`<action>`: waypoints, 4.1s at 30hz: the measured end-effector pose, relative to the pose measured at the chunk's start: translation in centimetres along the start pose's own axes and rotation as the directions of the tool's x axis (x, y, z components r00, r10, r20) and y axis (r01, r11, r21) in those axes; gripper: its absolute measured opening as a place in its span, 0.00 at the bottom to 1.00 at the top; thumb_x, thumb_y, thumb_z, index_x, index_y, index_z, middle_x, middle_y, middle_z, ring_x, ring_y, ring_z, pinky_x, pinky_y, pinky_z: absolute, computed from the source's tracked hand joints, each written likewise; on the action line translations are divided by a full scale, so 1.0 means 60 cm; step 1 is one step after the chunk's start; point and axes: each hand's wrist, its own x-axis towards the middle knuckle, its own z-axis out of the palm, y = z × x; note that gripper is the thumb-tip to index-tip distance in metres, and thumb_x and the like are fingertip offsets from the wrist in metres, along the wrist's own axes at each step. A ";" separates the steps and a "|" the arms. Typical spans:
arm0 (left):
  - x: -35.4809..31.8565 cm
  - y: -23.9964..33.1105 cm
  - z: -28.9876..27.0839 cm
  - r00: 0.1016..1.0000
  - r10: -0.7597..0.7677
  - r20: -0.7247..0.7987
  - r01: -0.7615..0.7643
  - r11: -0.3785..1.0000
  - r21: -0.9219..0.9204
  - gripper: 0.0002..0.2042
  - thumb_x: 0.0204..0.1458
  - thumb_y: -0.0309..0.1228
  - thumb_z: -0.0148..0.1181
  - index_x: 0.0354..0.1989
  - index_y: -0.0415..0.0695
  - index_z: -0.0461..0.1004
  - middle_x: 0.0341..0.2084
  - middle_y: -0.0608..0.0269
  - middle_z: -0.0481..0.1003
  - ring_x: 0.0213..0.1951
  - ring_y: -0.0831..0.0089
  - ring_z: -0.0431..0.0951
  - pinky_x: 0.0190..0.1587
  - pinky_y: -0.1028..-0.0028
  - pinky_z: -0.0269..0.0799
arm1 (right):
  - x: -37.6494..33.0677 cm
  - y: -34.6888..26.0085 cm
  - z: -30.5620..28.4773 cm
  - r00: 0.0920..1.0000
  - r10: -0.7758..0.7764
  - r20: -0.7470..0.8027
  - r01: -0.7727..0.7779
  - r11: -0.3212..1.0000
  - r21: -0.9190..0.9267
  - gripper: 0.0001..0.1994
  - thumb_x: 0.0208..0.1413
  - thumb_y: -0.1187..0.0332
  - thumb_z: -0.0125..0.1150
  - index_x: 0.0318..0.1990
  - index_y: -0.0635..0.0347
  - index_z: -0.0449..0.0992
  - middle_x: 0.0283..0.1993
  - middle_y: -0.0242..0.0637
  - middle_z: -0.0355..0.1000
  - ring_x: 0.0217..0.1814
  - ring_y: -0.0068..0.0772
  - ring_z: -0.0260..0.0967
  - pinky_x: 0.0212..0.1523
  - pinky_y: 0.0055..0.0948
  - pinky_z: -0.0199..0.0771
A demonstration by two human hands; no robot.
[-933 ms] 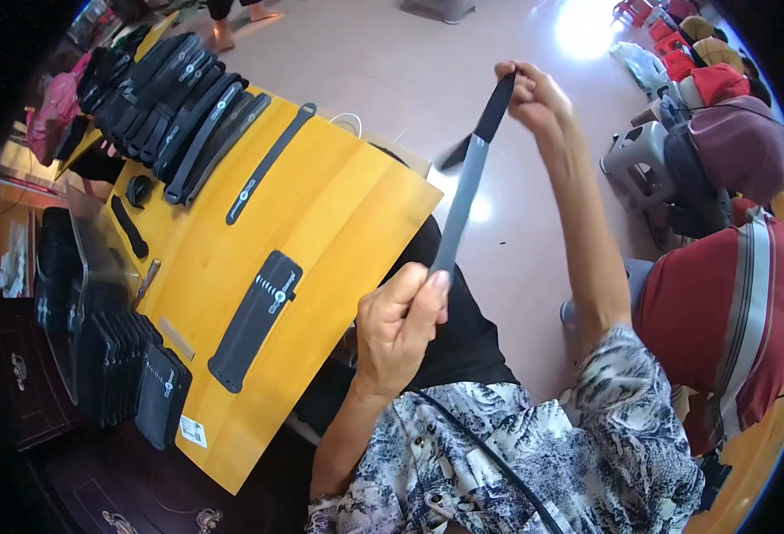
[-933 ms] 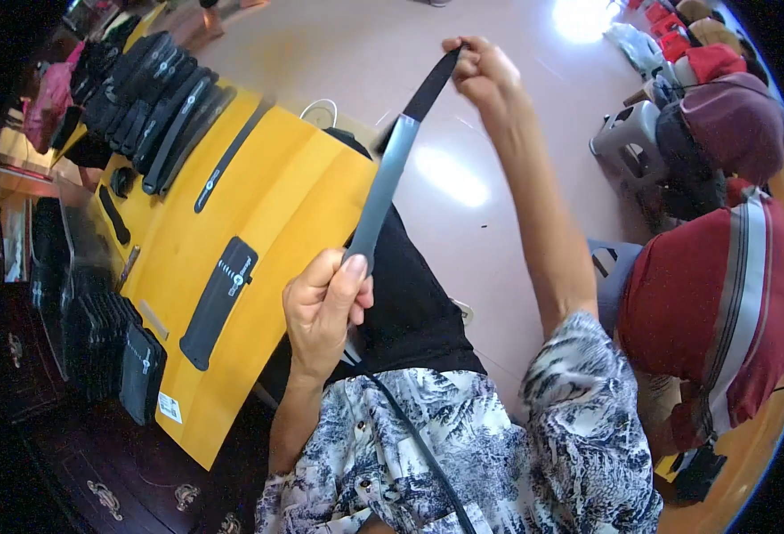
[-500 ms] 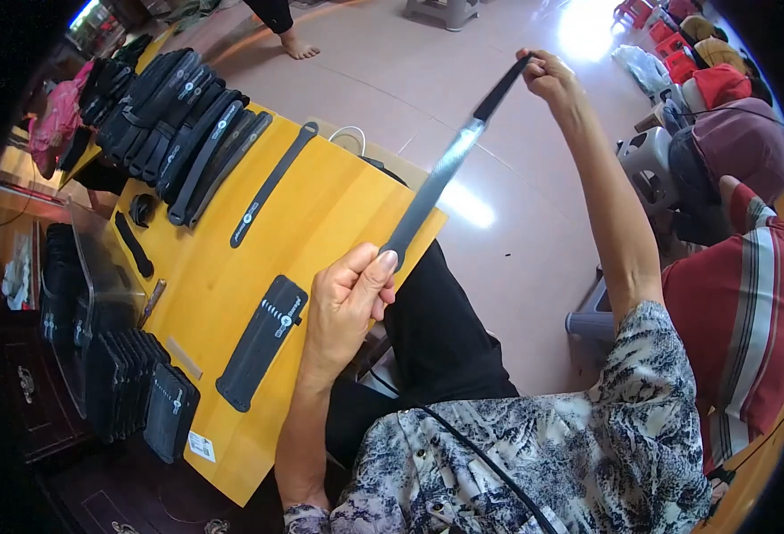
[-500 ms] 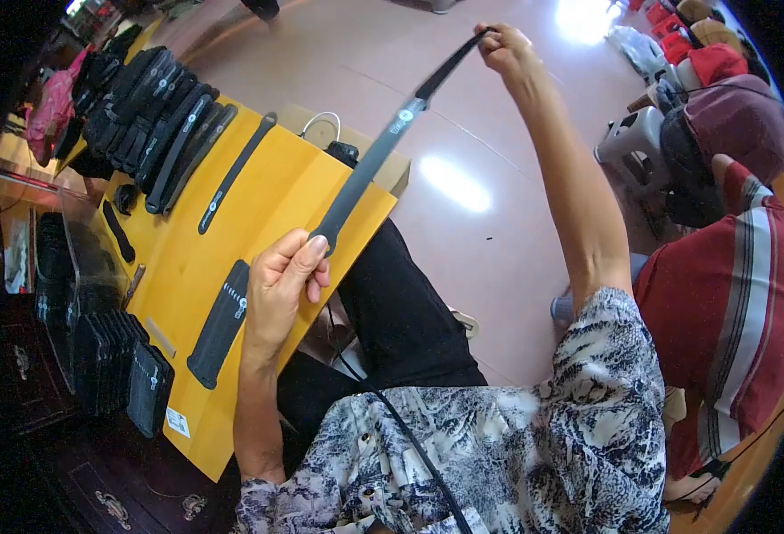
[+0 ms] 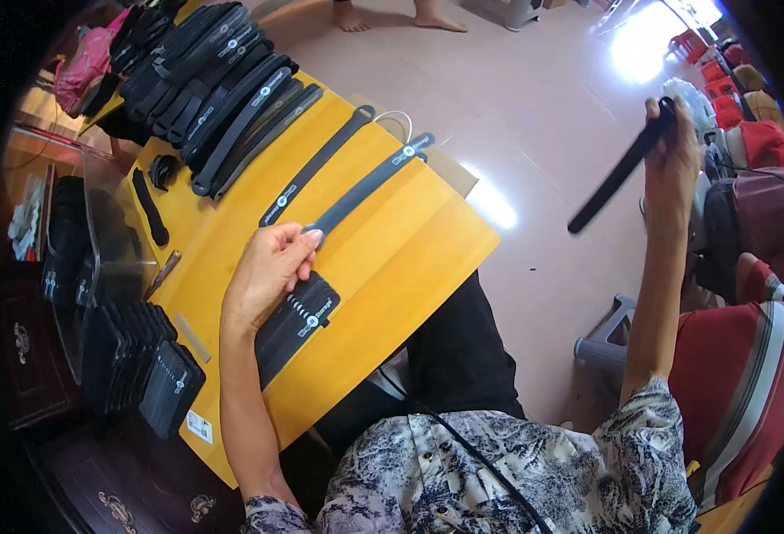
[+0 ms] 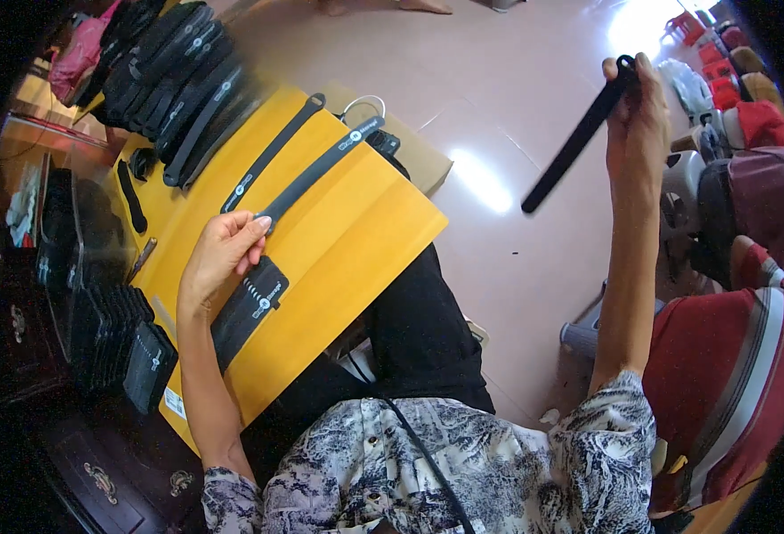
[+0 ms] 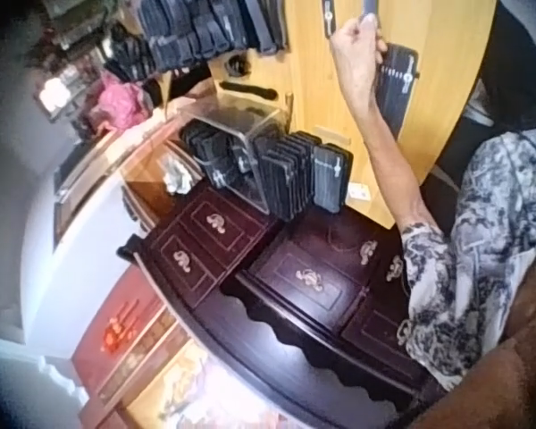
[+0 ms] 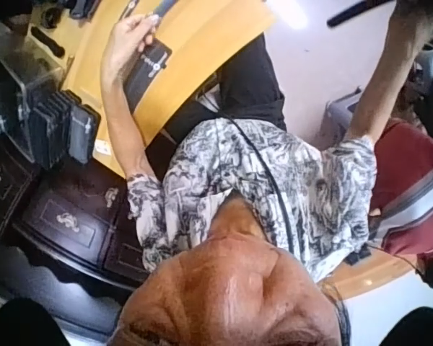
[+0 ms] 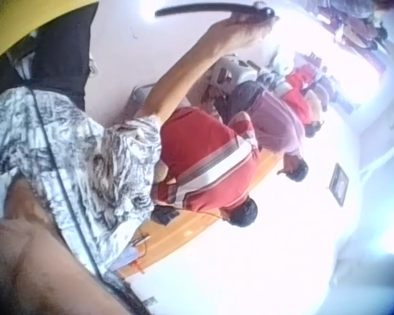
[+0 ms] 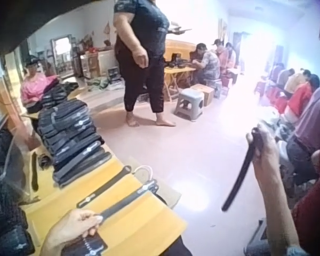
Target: Assembling or inspecting flexible black straps by peeling off layers and aligning them on a wooden table.
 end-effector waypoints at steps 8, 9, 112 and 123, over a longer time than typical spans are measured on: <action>-0.029 0.010 0.003 0.882 0.242 -0.405 0.061 0.792 0.607 0.12 0.53 0.35 0.61 0.27 0.38 0.70 0.16 0.56 0.69 0.19 0.67 0.70 0.26 0.69 0.67 | -0.212 -0.076 0.156 0.865 0.116 0.487 -0.036 0.985 -0.170 0.12 0.66 0.61 0.46 0.35 0.60 0.69 0.27 0.32 0.71 0.16 0.09 0.54 0.16 0.10 0.55; -0.043 0.020 0.014 0.879 0.241 -0.411 0.063 0.797 0.601 0.12 0.53 0.35 0.61 0.27 0.38 0.70 0.16 0.56 0.69 0.19 0.67 0.70 0.26 0.69 0.67 | -0.232 -0.073 0.174 0.834 0.163 0.527 -0.092 0.983 -0.159 0.11 0.65 0.63 0.48 0.34 0.61 0.70 0.26 0.31 0.71 0.17 0.11 0.57 0.18 0.12 0.58; -0.329 -0.159 0.079 0.434 -0.447 -0.782 -0.063 0.851 -0.522 0.06 0.49 0.18 0.63 0.32 0.39 0.72 0.20 0.71 0.70 0.21 0.88 0.66 0.22 0.86 0.62 | -0.370 0.046 0.290 0.460 0.761 0.458 -0.181 0.585 -0.790 0.08 0.55 0.65 0.65 0.32 0.58 0.75 0.22 0.23 0.69 0.21 0.12 0.59 0.22 0.14 0.56; -0.315 -0.146 0.079 0.386 -0.466 -0.796 -0.010 0.861 -0.509 0.07 0.51 0.15 0.58 0.32 0.40 0.68 0.23 0.74 0.64 0.23 0.88 0.61 0.26 0.86 0.57 | -0.372 0.058 0.295 0.440 0.785 0.436 -0.266 0.578 -0.772 0.07 0.55 0.70 0.65 0.33 0.65 0.76 0.26 0.28 0.74 0.26 0.13 0.66 0.28 0.14 0.69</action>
